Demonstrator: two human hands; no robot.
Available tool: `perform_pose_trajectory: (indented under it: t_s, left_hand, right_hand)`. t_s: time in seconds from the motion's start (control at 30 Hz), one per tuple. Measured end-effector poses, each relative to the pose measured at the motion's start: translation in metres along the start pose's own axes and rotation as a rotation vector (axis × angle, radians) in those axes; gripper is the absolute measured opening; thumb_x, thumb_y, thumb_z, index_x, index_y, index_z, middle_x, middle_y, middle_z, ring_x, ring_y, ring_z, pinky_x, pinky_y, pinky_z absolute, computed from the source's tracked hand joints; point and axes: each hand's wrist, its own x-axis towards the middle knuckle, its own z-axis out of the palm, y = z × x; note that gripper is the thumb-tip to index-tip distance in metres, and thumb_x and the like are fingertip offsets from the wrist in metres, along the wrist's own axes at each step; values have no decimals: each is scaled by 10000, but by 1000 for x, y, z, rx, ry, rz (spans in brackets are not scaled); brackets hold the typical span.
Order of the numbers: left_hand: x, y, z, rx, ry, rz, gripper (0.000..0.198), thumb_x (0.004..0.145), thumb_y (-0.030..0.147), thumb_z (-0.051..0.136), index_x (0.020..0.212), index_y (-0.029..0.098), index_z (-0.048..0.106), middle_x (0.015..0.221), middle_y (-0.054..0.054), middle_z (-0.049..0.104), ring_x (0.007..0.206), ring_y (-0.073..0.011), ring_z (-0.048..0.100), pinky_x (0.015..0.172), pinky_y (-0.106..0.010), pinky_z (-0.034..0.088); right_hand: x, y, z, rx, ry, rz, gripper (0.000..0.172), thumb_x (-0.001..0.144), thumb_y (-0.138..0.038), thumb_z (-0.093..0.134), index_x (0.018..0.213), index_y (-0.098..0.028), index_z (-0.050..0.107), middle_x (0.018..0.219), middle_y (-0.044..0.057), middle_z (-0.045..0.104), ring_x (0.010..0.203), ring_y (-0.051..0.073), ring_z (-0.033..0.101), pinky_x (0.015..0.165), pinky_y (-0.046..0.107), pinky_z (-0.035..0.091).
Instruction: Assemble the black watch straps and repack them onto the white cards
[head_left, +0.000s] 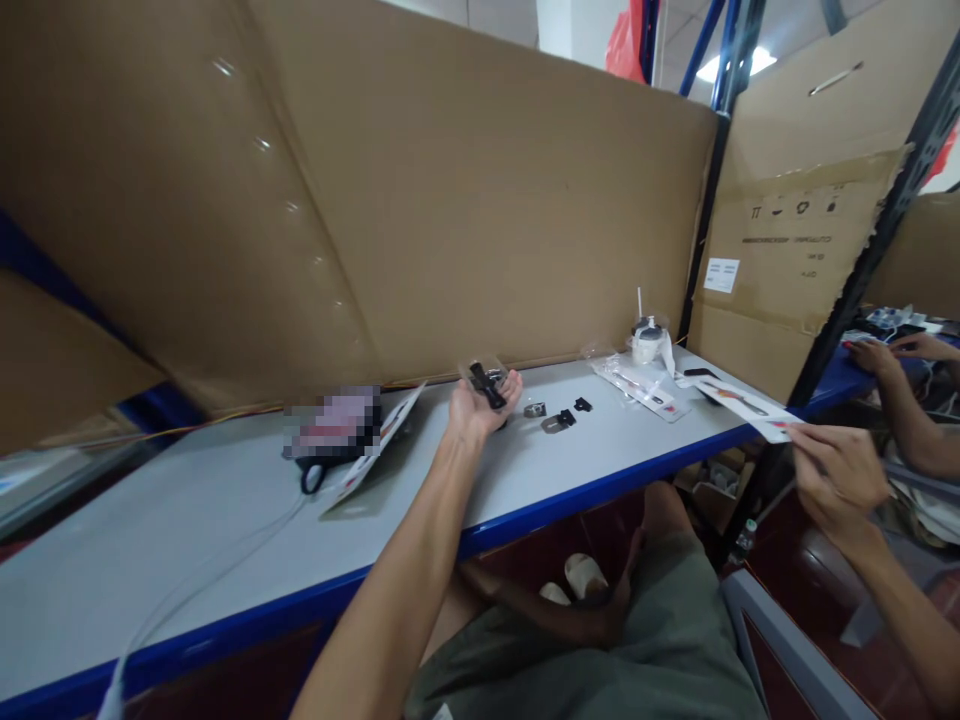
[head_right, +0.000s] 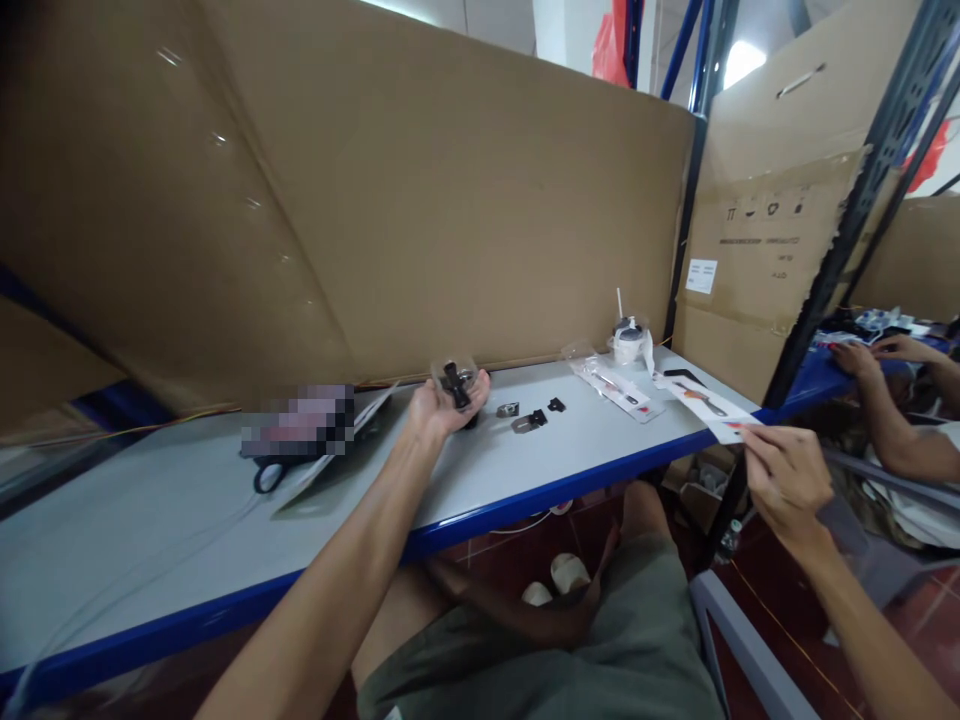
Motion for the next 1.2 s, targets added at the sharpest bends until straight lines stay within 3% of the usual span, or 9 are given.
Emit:
perform_pose_trajectory:
  t_s: [0.2, 0.4, 0.57, 0.73, 0.93, 1.07, 1.13, 1.2]
  left_hand:
    - [-1, -2, 0, 33, -10, 5, 700, 1007, 561, 114, 1173, 102, 616, 886, -174, 691, 750, -254, 715, 589, -367, 612]
    - [6, -2, -4, 36, -30, -3, 728, 998, 573, 110, 1206, 85, 610, 911, -200, 696, 810, -276, 720, 636, -383, 615]
    - [4, -4, -3, 41, -30, -41, 740, 992, 598, 136, 1260, 74, 583, 933, -210, 697, 840, -282, 718, 677, -403, 617]
    - [2, -8, -3, 59, -56, -55, 749, 994, 602, 142, 1277, 42, 550, 934, -209, 693, 835, -277, 722, 688, -397, 621]
    - [4, -11, -3, 94, -86, -54, 713, 986, 618, 155, 1239, 87, 558, 994, -217, 689, 907, -290, 722, 701, -398, 617]
    - [3, -14, 0, 144, -102, -51, 687, 975, 641, 164, 1182, 119, 560, 1009, -205, 675, 925, -282, 712, 712, -398, 611]
    - [3, -15, 1, 193, -111, -56, 683, 967, 655, 159, 1153, 131, 555, 1002, -201, 675, 918, -282, 707, 722, -411, 605]
    - [2, -17, 1, 243, -122, -68, 672, 961, 664, 162, 1124, 141, 550, 995, -201, 677, 907, -281, 704, 734, -421, 598]
  right_hand:
    - [-18, 0, 57, 67, 55, -76, 227, 899, -138, 601, 1028, -267, 736, 970, 73, 740, 870, 235, 656, 755, 399, 554]
    - [-31, 5, 90, 213, -104, -86, 180, 911, -97, 553, 923, -215, 689, 980, 100, 713, 918, 236, 651, 823, 408, 551]
    - [-13, 24, 113, 254, -281, -92, 153, 922, -131, 521, 873, -207, 644, 956, 96, 704, 924, 235, 658, 856, 378, 528]
    - [11, 38, 144, 208, -480, -133, 244, 899, -132, 455, 920, -203, 687, 993, 99, 723, 923, 242, 663, 827, 356, 525]
    - [29, 45, 171, 205, -581, -129, 309, 788, -101, 472, 901, -184, 747, 1004, 105, 751, 959, 249, 691, 881, 367, 535]
    - [48, 5, 169, 253, -431, 40, 253, 811, -154, 501, 873, -192, 744, 967, 93, 760, 982, 279, 682, 917, 411, 517]
    - [64, -36, 168, 360, -338, 173, 222, 833, -170, 520, 868, -195, 738, 945, 82, 765, 913, 255, 697, 865, 381, 529]
    - [84, -83, 172, 547, -383, 230, 197, 849, -174, 552, 904, -201, 739, 934, 64, 771, 859, 227, 706, 808, 343, 537]
